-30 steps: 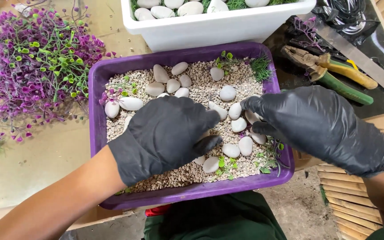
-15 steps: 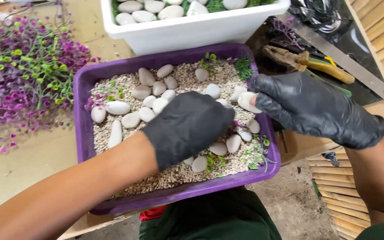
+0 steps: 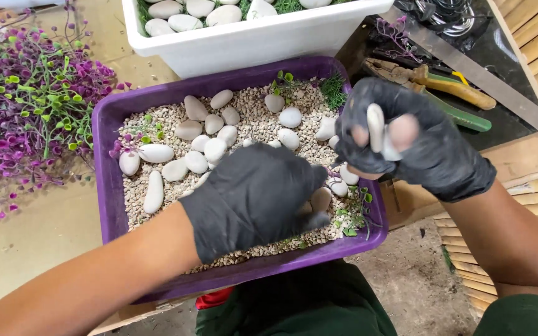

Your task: The person arranges white stones and green moss in a white rectangular bonsai pot containing a black tree trunk. They then move to a purple tray filled with gravel and small plants, arranging white stones among the greenery.

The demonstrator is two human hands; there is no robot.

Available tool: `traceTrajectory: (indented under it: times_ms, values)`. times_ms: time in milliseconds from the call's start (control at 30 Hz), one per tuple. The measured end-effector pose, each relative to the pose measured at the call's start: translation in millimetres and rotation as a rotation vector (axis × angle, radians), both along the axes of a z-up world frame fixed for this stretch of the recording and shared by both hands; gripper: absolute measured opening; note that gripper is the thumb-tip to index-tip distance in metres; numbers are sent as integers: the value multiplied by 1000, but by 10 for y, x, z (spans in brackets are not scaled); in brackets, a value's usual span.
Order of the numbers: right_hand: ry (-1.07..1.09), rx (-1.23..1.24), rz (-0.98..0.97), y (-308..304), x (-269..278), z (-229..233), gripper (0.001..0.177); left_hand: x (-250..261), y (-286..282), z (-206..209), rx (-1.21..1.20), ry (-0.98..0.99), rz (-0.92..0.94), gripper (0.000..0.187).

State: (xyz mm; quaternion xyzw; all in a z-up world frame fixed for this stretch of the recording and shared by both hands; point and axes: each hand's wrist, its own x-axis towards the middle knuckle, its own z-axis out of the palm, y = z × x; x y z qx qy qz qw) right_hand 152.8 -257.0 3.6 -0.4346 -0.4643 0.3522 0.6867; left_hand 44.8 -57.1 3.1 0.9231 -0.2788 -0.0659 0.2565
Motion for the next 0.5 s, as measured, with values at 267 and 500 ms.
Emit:
traceTrajectory:
  times_ms: [267,500]
  values:
    - [-411,-234,-246,-129,44,150,17,-54,-129,-585,12,-381,17,8]
    - [-1199,-478,-324,-339,68,-44,38,22,80,-256,63,-93,139,40]
